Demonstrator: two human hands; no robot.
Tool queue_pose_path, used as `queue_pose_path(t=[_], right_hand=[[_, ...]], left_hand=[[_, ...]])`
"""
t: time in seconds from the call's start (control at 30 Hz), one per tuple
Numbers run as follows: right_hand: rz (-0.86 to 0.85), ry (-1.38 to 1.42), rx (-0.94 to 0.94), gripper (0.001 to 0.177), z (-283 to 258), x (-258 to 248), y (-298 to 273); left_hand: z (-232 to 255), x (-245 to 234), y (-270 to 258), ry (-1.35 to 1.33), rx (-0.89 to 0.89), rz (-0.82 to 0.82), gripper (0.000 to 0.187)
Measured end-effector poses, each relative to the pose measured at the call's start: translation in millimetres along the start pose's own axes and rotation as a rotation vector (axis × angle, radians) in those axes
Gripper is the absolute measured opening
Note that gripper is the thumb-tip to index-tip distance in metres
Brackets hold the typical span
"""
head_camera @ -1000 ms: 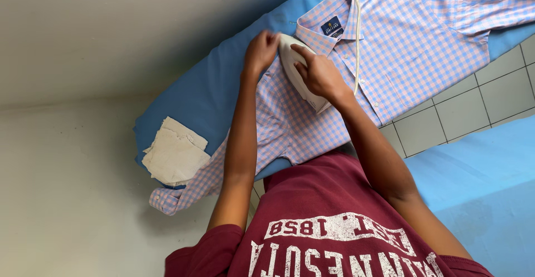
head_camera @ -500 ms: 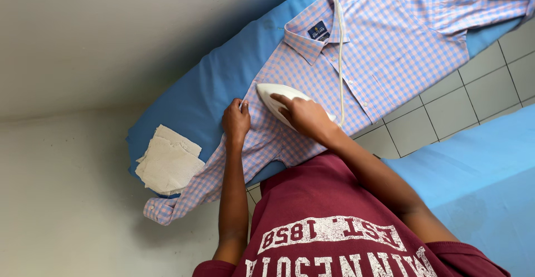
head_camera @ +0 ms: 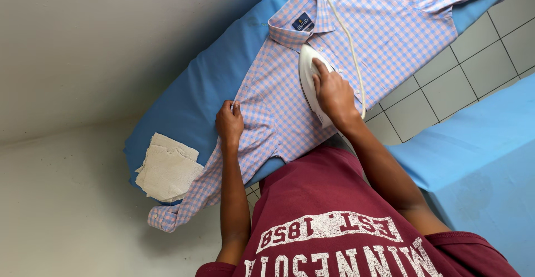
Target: The person irons a shirt on an ironing board using an iron and smooths the fabric by hand.
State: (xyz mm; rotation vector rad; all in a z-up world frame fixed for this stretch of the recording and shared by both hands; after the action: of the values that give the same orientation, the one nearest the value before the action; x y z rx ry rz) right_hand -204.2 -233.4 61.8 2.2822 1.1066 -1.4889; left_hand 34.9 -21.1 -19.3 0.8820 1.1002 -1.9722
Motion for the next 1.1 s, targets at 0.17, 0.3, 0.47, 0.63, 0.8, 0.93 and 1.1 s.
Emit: queue_pose_path(t=[0.17,0.3,0.47,0.63,0.8,0.93,1.1], right_hand=[[-0.017,0.065,0.087,0.049,-3.2,-4.3,11.3],[-0.032,0.071,0.099,0.049,2.7,-2.2,-3.9],[-0.052,0.051,0.094,0.049,10.9,-10.4,-38.7],[-0.013,0.282,0.007,0.046,0.8,-22.3,-40.6],[-0.182,0.327,-0.191,0.047,-29.6,-0.8,-41.6],[-0.168,0.277,-0.358,0.044,-65.1,17.5,-37.1],[-0.287,0.246,-0.327,0.048,-82.8,22.6,-45.0]], left_hand=[[-1.6,-0.7,-1.9,-0.015,0.026,0.011,0.031],[-0.6,-2.9,-2.0,0.001,-0.013,0.004,0.031],[-5.8,-1.7,3.9,0.0,-0.041,-0.023,0.032],[-13.1,3.0,13.2,-0.058,0.061,0.014,0.032],[-15.6,-0.8,19.3,-0.091,0.099,-0.001,0.032],[-15.5,-4.3,18.3,-0.112,0.048,-0.07,0.033],[-12.8,-7.2,22.0,-0.133,0.11,-0.06,0.035]])
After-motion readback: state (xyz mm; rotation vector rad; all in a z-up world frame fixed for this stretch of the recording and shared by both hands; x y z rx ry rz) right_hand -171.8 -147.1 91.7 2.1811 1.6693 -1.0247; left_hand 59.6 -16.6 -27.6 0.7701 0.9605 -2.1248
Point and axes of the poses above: each hand's wrist, its own y-axis towards the middle knuckle, its own x-axis out of the palm, z = x × y, the point moved 5 cm from there along y, towards the middle knuckle, and after that the axes turned 15 degrees about -x, right-handed, at the moved point
